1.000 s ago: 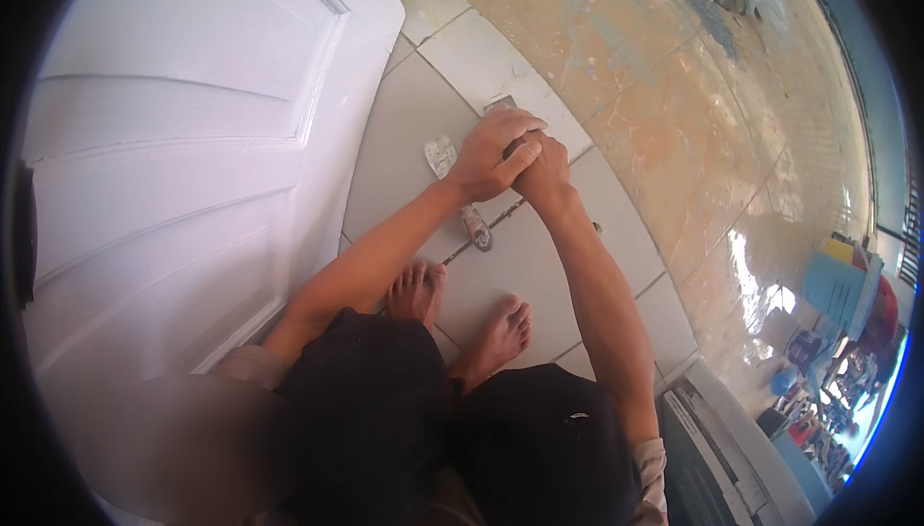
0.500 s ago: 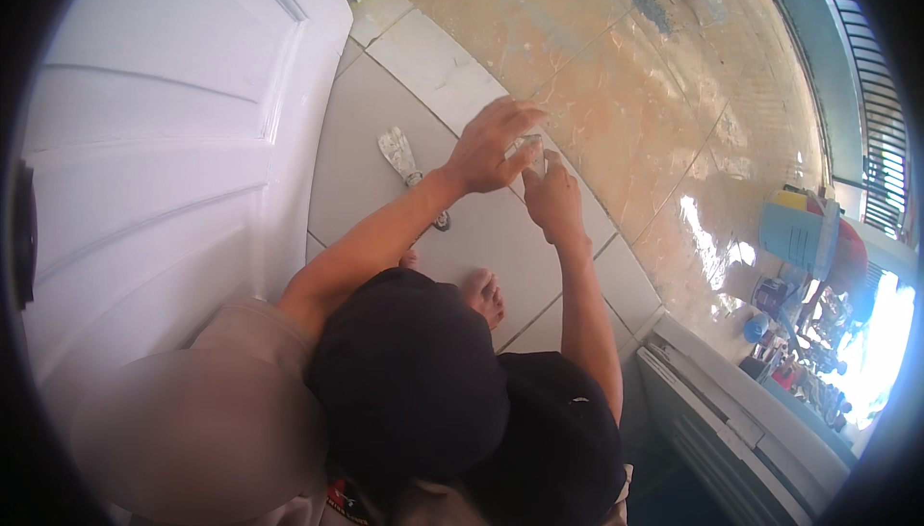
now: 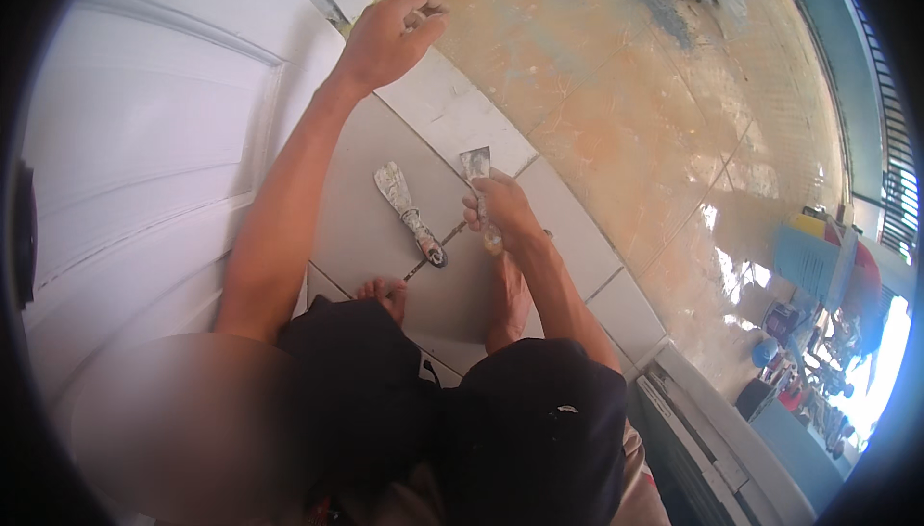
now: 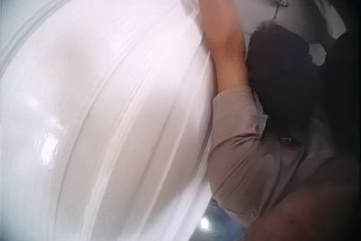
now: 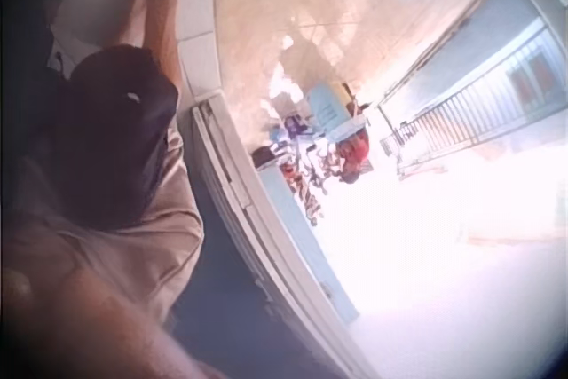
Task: The person applies grout to the gaps between floor tiles using a grout float, then wipes the surface with a cloth. Finally, the person sweeps the floor with a broom.
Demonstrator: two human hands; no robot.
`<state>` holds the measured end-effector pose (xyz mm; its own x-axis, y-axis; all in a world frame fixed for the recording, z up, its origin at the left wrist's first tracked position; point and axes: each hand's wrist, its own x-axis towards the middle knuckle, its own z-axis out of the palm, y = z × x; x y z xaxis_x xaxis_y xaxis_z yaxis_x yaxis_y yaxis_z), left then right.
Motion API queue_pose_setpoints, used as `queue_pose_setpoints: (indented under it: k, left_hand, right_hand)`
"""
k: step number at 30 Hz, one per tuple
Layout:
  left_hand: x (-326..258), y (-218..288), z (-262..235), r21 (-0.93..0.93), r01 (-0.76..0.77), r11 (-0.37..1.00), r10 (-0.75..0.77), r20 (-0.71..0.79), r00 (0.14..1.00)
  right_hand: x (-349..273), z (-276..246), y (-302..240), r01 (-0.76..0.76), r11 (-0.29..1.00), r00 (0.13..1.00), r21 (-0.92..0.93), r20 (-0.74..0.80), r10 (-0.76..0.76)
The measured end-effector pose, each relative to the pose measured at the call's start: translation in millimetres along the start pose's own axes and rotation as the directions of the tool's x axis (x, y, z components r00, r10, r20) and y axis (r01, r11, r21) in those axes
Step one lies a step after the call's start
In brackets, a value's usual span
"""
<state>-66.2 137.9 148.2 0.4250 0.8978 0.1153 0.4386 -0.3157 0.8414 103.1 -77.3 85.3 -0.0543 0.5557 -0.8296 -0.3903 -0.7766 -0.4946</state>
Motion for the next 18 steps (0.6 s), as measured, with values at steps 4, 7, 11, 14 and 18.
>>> queue_pose_setpoints:
  k: [4, 7, 11, 14, 18]
  left_hand:
    - [20.3, 31.4, 5.6, 0.167, -0.106, 0.980, 0.076, 0.179, 0.981]
    - [28.5, 36.7, 27.6, 0.211, -0.148, 0.966, 0.071, 0.334, 0.940]
    - [-9.9, 50.0, 55.2, 0.165, -0.083, 0.983, -0.022, 0.552, 0.833]
    - [-49.0, 35.5, 86.8, 0.106, -0.096, 0.990, 0.012, 0.605, 0.796]
    - [-87.6, 28.1, 120.4, -0.053, -0.193, 0.980, 0.182, 0.635, 0.751]
  right_hand:
    - [23.1, -13.5, -16.6, -0.141, 0.975, 0.981, 0.172, 0.158, 0.114]
    - [32.5, -11.7, -32.9, -0.271, 0.927, 0.953, 0.259, 0.206, 0.221]
    - [21.1, -16.5, -22.1, -0.385, 0.880, 0.921, 0.280, 0.184, 0.344]
    - [23.2, -31.1, -6.5, -0.361, 0.900, 0.913, 0.245, 0.289, 0.287]
    - [17.3, -69.2, 16.3, 0.434, 0.760, 0.890, -0.483, 0.361, -0.279]
